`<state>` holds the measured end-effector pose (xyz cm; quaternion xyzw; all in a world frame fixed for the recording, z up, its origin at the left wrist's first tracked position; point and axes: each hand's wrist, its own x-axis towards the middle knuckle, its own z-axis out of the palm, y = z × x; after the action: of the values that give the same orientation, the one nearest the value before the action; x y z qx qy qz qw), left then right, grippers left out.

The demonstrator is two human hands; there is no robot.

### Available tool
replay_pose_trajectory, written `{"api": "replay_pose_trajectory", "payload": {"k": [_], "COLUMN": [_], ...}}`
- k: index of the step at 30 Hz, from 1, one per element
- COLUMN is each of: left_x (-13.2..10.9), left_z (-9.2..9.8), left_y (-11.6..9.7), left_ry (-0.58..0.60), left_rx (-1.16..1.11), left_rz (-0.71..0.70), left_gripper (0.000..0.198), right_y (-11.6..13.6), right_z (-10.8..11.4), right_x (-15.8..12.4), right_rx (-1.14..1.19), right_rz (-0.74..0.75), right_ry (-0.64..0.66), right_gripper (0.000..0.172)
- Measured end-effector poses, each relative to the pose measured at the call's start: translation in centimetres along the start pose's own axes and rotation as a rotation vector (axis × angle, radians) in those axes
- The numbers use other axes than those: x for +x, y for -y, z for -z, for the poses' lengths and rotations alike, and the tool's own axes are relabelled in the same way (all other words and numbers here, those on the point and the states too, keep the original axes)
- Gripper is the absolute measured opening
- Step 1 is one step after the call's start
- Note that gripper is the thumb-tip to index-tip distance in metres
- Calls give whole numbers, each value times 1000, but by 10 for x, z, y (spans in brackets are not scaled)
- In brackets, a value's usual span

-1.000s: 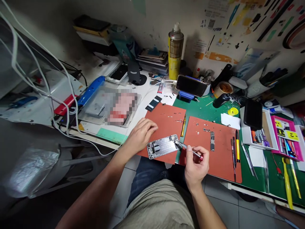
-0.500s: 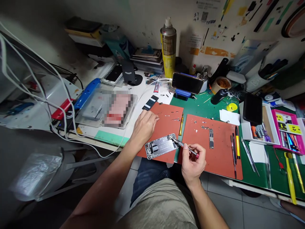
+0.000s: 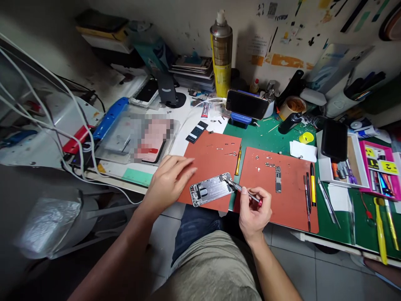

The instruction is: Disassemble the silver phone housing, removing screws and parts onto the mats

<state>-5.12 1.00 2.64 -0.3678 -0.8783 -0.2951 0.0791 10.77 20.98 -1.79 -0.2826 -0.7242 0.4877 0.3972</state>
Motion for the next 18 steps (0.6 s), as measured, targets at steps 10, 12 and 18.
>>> {"api": "replay_pose_trajectory", "payload": {"k": [10, 12, 18], "left_x": [-64, -62, -54], "left_z": [-23, -23, -19], "left_y": [-20, -19, -27], "left_ry": [189, 167, 125], "left_rx": [-33, -18, 27], "left_rz": [-95, -138, -203], "left_gripper": [70, 62, 36], "right_y": [-8, -8, -6], "right_z": [1, 1, -7], "right_x": [-16, -19, -28], "right_rx": [-72, -89, -109], "right_rz": [338, 363, 384], "right_ry": [155, 183, 197], "right_gripper": [23, 25, 26]}}
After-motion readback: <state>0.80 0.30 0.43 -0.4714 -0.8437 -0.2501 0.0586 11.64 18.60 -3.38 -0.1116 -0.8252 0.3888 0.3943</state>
